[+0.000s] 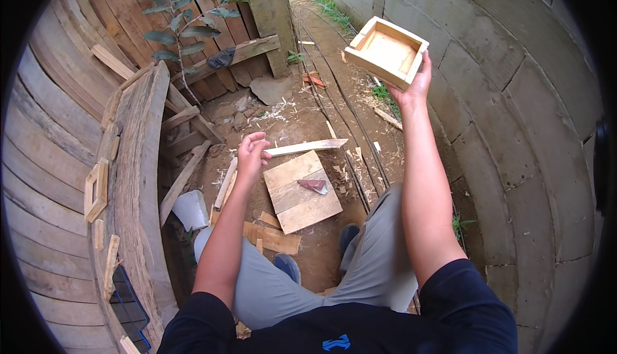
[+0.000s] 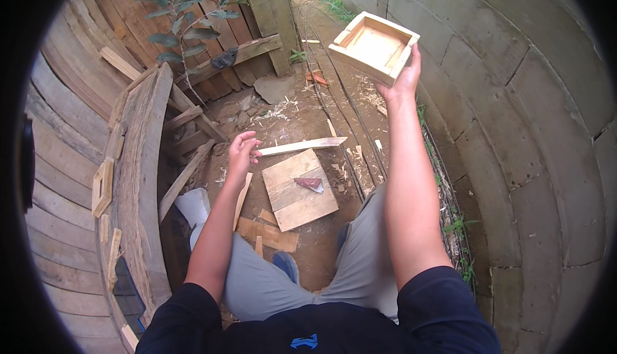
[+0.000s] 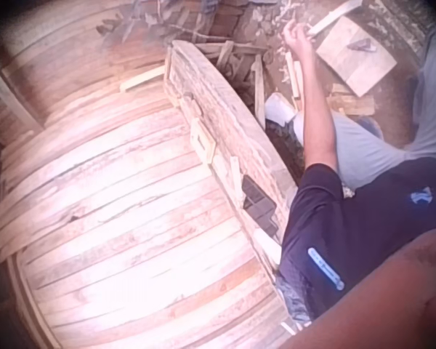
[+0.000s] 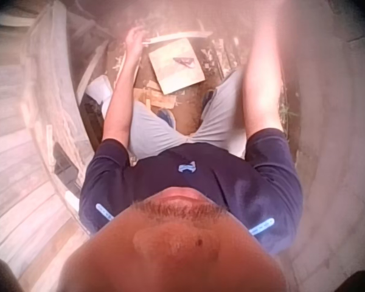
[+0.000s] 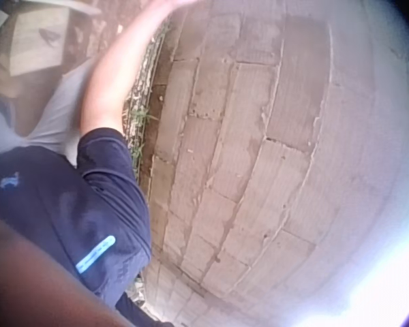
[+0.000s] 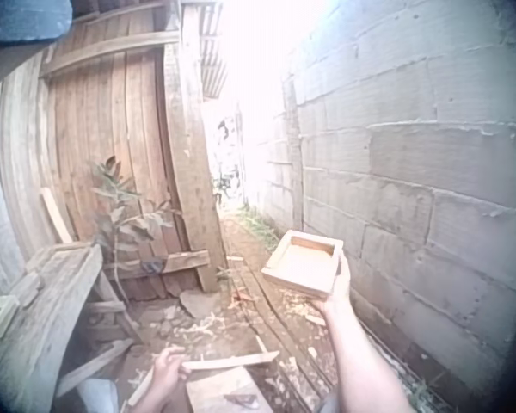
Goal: The person assembles a small wooden box by hand, fitting side panels into grooves on a base and repeatedly checking the fit. The person rotates the box to inspect the joints and alignment from multiple angles.
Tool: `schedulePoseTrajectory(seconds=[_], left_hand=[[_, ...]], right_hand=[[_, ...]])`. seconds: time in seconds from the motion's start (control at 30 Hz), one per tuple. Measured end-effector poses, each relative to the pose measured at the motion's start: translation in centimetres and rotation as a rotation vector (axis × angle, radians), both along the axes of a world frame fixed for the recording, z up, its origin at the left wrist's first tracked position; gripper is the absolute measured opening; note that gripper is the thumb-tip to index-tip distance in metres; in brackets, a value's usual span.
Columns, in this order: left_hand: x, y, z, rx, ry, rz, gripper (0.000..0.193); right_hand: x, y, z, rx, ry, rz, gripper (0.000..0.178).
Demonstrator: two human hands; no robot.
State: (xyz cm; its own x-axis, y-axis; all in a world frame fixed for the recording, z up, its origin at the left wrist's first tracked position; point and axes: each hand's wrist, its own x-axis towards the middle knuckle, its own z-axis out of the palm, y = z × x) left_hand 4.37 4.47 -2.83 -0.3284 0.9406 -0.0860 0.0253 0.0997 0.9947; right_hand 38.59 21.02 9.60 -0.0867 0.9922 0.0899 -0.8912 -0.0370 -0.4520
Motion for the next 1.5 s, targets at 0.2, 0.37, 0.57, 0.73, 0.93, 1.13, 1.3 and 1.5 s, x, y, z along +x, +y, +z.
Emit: schedulePoseTrajectory(seconds=[0.2,0.37,0.57,0.73,0.93,1.13,1.3,1.5], left_hand=[[-0.1,0.0,-0.1,-0.004,0.007,-0.007,0.030],[-0.1,0.0,0.3,0.002,0.000,-0.003,0.030],[0.0,0.1,-0.1,0.006,0.014,-0.004,0.030],[-0.2,0.0,0.0,0.008,0.008,-0.003,0.030],[-0.2,-0.1,0.1,-0.002,0.005,-0.011,0.031],[-0.3,0.1,0.1,-0.001,0.012,-0.008,0.030],[-0.4,-0.2,0.2,-0.006,0.009,0.000,0.030],[0.0,-0.1,0.2,-0.005,0.008,-0.006,0.030]], right_hand=[[-1.4,0.4,-1.0,-0.124,-0.083,0.095,0.076],[-1.2,1.9,-3.1,-0.350,-0.150,0.158,0.067],[-0.8,2.8,-3.8,-0.341,-0.253,0.091,0.060],[-0.4,0.8,-1.6,-0.096,-0.033,0.201,0.073],[-1.0,3.3,-5.0,-0.473,-0.278,0.243,0.062],[-1.9,3.9,-6.7,-0.707,-0.394,0.121,0.045],[-1.4,2.3,-2.6,-0.190,-0.299,-0.016,0.071],[0.2,2.2,-0.6,0.192,-0.195,-0.165,0.060]])
